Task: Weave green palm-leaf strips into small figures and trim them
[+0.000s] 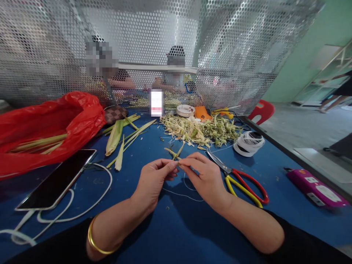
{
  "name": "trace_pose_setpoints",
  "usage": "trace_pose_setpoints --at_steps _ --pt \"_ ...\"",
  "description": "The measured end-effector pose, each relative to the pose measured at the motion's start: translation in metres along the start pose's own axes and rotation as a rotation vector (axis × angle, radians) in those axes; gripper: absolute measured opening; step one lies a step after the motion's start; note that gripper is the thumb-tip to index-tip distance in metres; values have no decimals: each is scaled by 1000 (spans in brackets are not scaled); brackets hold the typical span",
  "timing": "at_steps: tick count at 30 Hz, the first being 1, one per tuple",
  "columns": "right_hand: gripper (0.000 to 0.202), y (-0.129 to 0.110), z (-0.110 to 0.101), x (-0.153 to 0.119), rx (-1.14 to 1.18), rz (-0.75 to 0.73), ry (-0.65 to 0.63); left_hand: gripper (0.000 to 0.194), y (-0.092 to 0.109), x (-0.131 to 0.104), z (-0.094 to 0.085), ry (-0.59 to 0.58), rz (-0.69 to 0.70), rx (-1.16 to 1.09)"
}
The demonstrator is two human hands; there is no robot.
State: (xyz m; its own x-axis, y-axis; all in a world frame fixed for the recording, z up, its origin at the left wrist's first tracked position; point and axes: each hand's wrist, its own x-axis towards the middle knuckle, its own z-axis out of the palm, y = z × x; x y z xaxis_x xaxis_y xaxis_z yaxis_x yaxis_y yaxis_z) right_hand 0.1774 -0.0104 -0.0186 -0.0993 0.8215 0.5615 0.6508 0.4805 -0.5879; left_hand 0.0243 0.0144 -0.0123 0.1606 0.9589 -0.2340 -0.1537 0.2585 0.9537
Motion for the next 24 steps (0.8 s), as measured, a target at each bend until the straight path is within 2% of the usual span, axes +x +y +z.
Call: trace_pose_setpoints --at_steps 6,11,14,16,19,24 --pt "9 1 4 1 167 115 -2 21 2 -1 1 -5 -8 49" --pt "10 -3 -1 7 183 159 -2 26 4 1 1 -23 -13 106" --pt "8 1 -11 15 204 232 87 31 6 11 -4 84 57 171" --pt "6 7 -16 19 258 317 163 26 8 21 -9 177 129 278" --pt "4 18 -17 23 397 424 213 26 11 36 -15 133 177 456" --pt "5 24 -9 23 588 515 174 32 11 55 -16 -16 186 622"
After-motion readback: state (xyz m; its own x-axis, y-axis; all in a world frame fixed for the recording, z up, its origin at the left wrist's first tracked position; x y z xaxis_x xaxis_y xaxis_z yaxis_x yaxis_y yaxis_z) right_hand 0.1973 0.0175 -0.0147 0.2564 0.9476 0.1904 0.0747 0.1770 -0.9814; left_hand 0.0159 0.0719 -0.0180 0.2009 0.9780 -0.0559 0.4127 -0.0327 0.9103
